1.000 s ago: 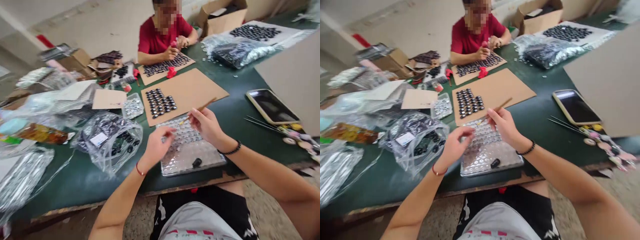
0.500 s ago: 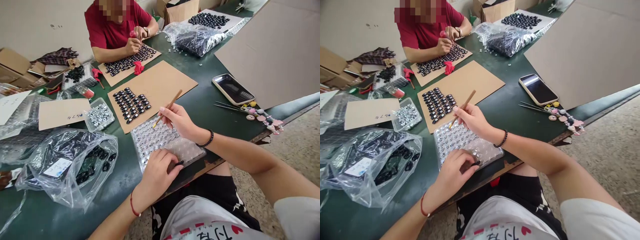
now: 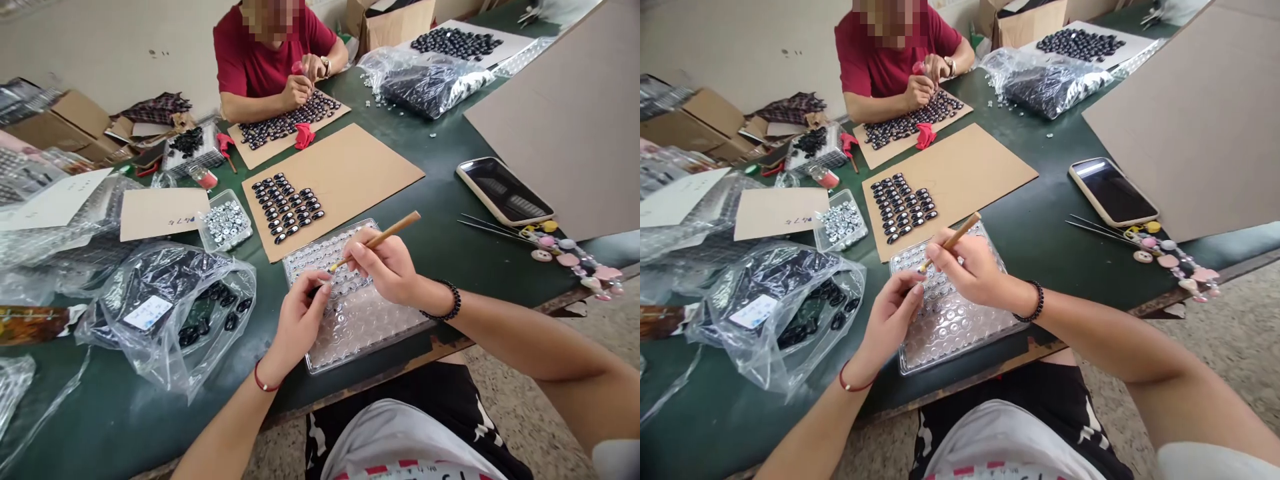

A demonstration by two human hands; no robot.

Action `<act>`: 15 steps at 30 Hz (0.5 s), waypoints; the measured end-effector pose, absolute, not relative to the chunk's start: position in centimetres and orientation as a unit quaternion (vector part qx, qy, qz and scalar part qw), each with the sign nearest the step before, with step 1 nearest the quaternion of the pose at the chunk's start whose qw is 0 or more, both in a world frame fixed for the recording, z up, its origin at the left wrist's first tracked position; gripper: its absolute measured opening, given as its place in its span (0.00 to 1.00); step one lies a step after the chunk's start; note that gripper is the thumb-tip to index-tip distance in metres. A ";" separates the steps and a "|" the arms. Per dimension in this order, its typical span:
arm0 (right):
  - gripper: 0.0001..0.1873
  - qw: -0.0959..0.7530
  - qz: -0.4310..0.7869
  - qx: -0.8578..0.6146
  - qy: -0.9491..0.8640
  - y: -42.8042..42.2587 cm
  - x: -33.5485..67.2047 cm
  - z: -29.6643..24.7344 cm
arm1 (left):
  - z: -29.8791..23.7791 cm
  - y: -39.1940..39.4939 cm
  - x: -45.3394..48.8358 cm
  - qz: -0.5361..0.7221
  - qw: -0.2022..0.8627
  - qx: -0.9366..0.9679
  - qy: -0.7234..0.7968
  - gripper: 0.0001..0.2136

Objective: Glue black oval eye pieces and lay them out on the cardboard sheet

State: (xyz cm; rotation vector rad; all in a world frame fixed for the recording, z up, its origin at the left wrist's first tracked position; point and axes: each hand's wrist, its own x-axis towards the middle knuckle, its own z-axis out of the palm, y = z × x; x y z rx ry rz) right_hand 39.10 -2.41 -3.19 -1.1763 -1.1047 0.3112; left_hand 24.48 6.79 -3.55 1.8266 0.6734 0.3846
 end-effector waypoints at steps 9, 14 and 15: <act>0.08 0.550 0.022 -0.526 -0.649 -2.7 38.6 -3.4 | -3.6 6.7 24.5 0.131 0.541 0.786 0.267 0.11; 0.10 0.521 0.004 -0.529 -0.670 -2.8 38.5 -3.2 | -3.5 6.8 24.6 0.131 0.539 0.788 0.265 0.12; 0.10 0.516 0.004 -0.530 -0.673 -2.8 38.5 -3.1 | -3.5 6.8 24.6 0.130 0.539 0.789 0.265 0.12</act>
